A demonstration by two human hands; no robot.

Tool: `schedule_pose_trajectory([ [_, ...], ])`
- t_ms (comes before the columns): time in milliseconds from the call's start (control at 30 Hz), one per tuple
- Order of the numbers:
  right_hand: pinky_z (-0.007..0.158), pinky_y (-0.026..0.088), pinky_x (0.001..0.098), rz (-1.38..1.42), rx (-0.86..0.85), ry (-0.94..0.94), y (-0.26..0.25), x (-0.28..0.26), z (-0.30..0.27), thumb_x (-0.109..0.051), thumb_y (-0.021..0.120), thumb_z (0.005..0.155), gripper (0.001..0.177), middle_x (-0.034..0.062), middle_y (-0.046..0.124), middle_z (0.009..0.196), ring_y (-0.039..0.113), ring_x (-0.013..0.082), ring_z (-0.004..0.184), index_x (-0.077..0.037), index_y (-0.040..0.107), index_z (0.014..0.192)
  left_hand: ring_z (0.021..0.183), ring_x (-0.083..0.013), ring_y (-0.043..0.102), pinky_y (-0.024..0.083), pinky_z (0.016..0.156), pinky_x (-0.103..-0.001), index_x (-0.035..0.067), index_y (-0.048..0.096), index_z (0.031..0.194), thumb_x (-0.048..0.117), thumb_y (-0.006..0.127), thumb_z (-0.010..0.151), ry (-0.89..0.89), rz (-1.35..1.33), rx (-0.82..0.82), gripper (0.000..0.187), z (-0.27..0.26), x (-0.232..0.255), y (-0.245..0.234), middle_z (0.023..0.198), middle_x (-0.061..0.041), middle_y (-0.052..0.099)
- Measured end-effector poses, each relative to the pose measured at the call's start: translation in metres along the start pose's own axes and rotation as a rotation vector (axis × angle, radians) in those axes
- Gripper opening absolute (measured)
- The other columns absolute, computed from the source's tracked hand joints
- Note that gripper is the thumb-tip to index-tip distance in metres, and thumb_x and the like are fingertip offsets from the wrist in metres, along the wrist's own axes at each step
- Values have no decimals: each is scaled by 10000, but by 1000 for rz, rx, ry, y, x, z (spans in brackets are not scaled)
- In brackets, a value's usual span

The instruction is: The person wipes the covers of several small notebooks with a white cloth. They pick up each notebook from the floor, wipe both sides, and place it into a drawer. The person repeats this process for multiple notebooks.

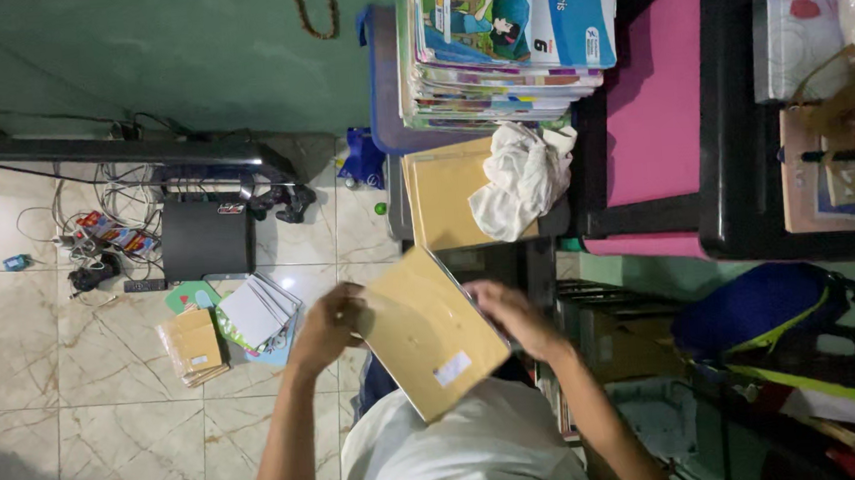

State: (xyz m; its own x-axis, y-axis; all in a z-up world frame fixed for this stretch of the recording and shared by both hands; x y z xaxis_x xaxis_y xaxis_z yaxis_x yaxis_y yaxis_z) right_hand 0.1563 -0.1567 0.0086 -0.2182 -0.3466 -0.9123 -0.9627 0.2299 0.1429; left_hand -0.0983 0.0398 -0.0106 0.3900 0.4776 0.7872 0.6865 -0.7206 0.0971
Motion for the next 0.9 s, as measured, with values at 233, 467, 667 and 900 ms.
schedule_pose_trajectory([
  [233, 403, 473, 324, 371, 139, 531, -15, 105, -98, -137, 525, 995, 552, 106, 700, 853, 628, 168, 546, -143, 386, 1529, 786, -186, 679, 588, 606, -310, 42, 583, 1344, 76, 615, 957, 59, 150, 64, 390, 32, -67, 48, 938, -141, 708],
  [467, 452, 499, 325, 544, 484, 388, -48, 206, -44, -14, 472, 949, 541, 45, 645, 882, 633, 185, 576, -182, 490, 1463, 955, -235, 724, 682, 646, -364, 28, 547, 1345, 184, 671, 941, 72, 153, 133, 451, 18, -57, 72, 1192, -155, 684],
  [667, 548, 505, 349, 447, 481, 286, -59, 211, 78, -59, 493, 1016, 400, 114, 686, 1051, 642, 240, 726, -143, 542, 1404, 915, -302, 742, 603, 724, -367, 56, 644, 1311, 182, 721, 944, 137, 447, 250, 396, 16, -44, 63, 1104, -244, 719],
  [900, 724, 588, 327, 581, 548, 113, -58, 192, 156, 45, 456, 901, 503, 116, 680, 1161, 709, 213, 907, -134, 559, 1360, 869, -262, 771, 609, 725, -358, 75, 655, 1243, 155, 715, 916, 266, 365, 324, 343, 24, -44, 61, 1143, -193, 661],
])
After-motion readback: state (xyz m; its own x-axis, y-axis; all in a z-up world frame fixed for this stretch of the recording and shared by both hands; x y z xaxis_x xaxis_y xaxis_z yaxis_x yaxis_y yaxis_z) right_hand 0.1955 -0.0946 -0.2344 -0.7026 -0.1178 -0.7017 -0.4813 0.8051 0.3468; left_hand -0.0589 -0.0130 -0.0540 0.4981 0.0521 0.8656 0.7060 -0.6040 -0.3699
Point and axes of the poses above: each hand's wrist, its own z-axis towards the middle knuckle, its own y-axis out of the palm, x = y × z, the point moved 5 cm from there along z, towards the middle knuckle
